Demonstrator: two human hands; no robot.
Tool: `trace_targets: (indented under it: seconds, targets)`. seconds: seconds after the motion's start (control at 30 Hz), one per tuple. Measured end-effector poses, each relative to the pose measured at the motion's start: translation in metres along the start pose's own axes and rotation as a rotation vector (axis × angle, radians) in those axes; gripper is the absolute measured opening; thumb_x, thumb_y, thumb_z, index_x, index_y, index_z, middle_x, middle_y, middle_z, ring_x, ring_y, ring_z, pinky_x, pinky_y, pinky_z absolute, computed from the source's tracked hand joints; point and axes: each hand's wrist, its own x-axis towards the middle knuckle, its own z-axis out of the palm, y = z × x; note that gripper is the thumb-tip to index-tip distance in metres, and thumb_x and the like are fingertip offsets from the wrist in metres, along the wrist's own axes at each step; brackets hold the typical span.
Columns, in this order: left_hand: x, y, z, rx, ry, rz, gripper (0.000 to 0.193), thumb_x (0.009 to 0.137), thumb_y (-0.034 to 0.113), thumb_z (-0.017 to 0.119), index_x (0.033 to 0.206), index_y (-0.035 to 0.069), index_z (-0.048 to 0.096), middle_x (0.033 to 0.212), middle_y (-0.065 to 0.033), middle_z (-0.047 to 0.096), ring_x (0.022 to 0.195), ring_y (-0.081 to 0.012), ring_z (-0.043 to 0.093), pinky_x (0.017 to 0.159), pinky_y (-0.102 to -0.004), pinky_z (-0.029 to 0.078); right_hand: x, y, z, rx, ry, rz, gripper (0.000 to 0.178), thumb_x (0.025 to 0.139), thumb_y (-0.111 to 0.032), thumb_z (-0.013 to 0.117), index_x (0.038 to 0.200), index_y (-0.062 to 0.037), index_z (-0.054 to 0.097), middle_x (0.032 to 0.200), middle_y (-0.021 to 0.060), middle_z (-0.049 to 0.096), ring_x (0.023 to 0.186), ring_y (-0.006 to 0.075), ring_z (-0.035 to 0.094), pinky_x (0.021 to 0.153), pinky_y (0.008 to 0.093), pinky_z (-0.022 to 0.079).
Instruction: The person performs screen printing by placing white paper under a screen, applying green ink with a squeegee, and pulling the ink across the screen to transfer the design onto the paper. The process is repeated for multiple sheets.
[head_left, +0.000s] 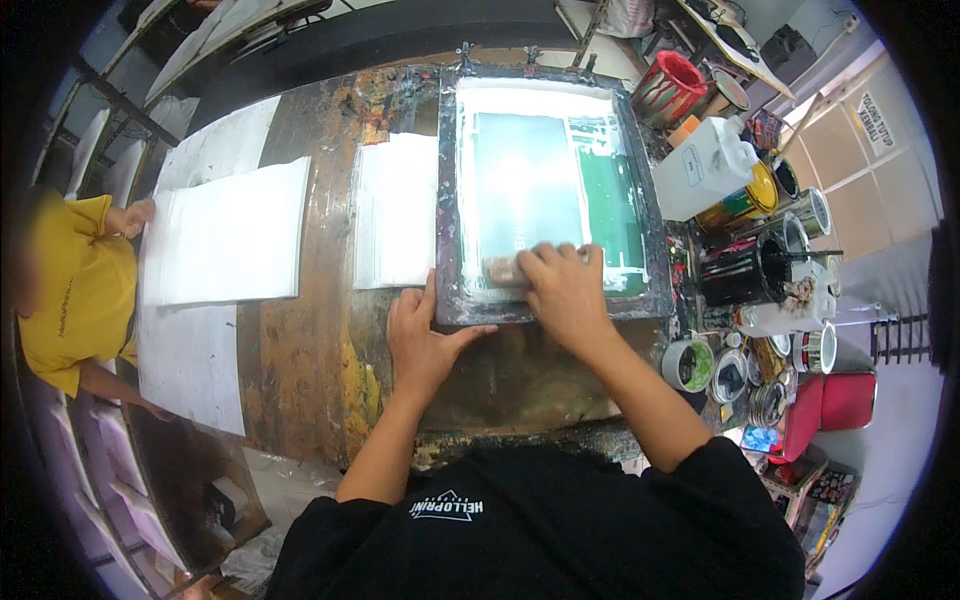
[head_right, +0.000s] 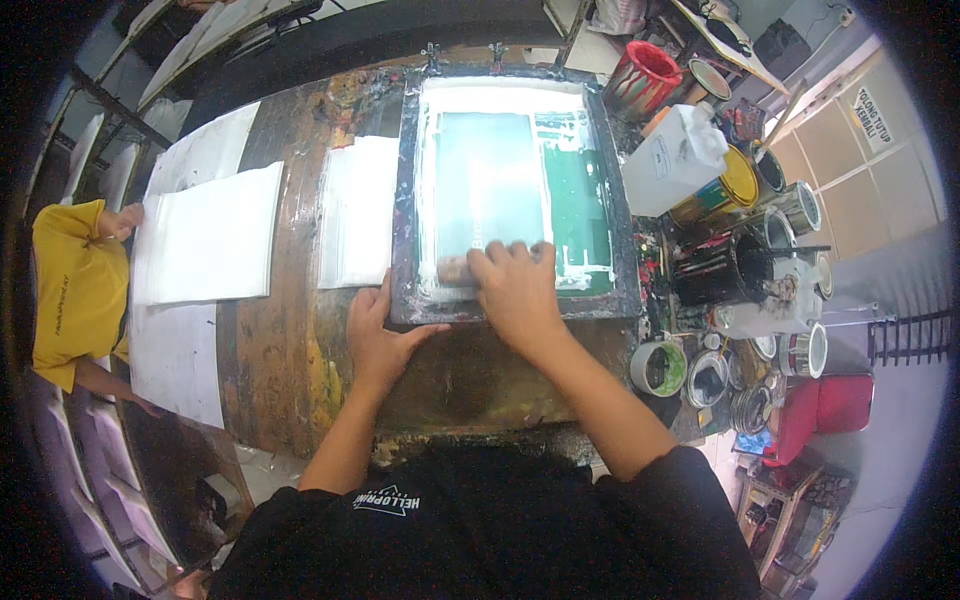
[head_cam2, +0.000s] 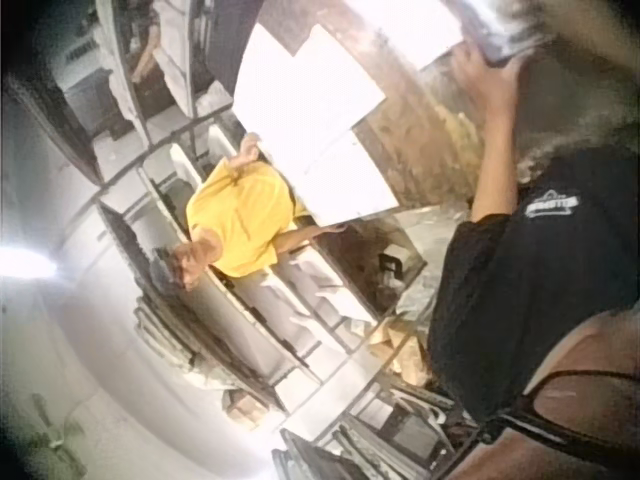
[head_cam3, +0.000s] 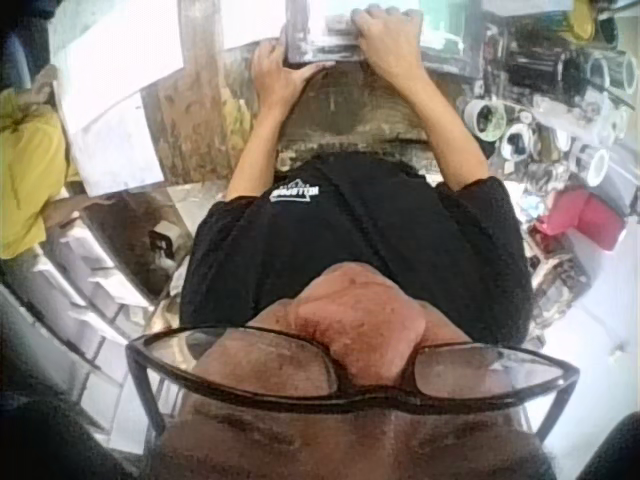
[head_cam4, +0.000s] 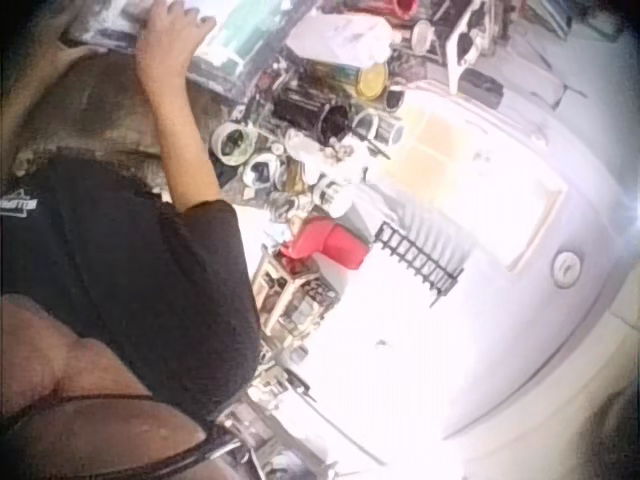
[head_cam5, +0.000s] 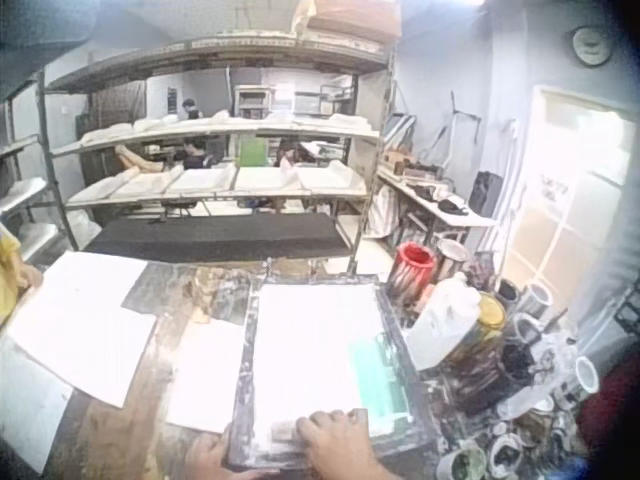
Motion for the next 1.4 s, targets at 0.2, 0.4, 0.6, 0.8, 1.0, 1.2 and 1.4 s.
trace_targets:
  seconds: [0.2,0.4,0.6,0.8,1.0,1.2,1.4]
  targets:
    - [0.004,0.003,-0.005,-0.027,0.021,0.038,0.109,0.055,0.054,0.097,0.143,-0.001,0.062,0.093,-0.0079,0.053,0.087,-0.0267,0.053,0.084,-0.0405,0.045,0.141,0.063,0.026,-0.114,0.103,-0.013,0.03,0.085,-0.021,0.073,0.114,-0.017,0.068,0.101,0.0077,0.072,0.097,0.0289,0.069,0.089,0.0543,0.042]
    - [0.002,0.006,-0.007,-0.059,0.024,0.022,0.118,0.055,0.053,0.098,0.149,-0.004,0.054,0.101,-0.0132,0.069,0.092,-0.0302,0.06,0.087,-0.0414,0.045,0.271,0.116,-0.004,0.014,-0.265,0.026,0.044,0.089,-0.029,0.064,0.132,-0.0187,0.069,0.12,0.0078,0.074,0.118,0.03,0.068,0.105,0.0615,0.039]
    - [0.001,0.003,-0.002,-0.117,0.091,0.119,0.112,0.068,0.055,0.091,0.151,-0.006,0.048,0.088,-0.0115,0.066,0.078,-0.028,0.058,0.08,-0.0401,0.043,0.249,0.118,0.043,-0.11,0.092,-0.008,0.028,0.088,-0.026,0.067,0.115,-0.0172,0.069,0.107,0.0092,0.072,0.107,0.0311,0.07,0.096,0.0584,0.043]
    - [-0.003,0.007,-0.005,-0.157,0.035,0.031,0.106,0.07,0.044,0.093,0.152,-0.004,0.048,0.108,-0.017,0.071,0.09,-0.0332,0.058,0.087,-0.0426,0.046,0.127,0.058,0.014,-0.075,0.083,-0.083,0.026,0.085,-0.026,0.07,0.107,-0.0128,0.064,0.097,0.0108,0.068,0.093,0.034,0.069,0.083,0.0537,0.045]
    - [0.007,0.027,-0.017,-0.308,0.018,-0.02,0.097,0.076,0.037,0.093,0.15,-0.006,0.049,0.114,-0.0215,0.071,0.104,-0.0311,0.066,0.094,-0.0433,0.05,0.012,0.0,-0.06,-0.037,-0.062,-0.026,0.04,0.089,-0.038,0.071,0.109,-0.0048,0.064,0.098,0.0116,0.068,0.092,0.0329,0.069,0.082,0.0504,0.046]
    - [0.066,0.07,-0.042,-0.729,0.309,0.14,0.091,0.083,0.029,0.091,0.153,-0.005,0.044,0.118,-0.0185,0.066,0.093,-0.0233,0.064,0.082,-0.0364,0.055,0.05,-0.012,-0.126,-0.16,0.544,-0.135,0.047,0.091,-0.052,0.071,0.087,-0.006,0.062,0.085,0.01,0.062,0.082,0.0312,0.061,0.08,0.0464,0.038]
    - [0.063,0.009,-0.035,-0.065,0.216,-0.035,0.058,0.09,0.025,0.082,0.134,-0.003,0.057,0.109,-0.0182,0.062,0.096,-0.0336,0.062,0.088,-0.0417,0.053,0.118,0.001,-0.182,-0.123,0.668,-0.139,0.064,0.093,-0.066,0.063,0.07,-0.0057,0.064,0.069,0.0099,0.058,0.066,0.0311,0.058,0.076,0.0437,0.036]
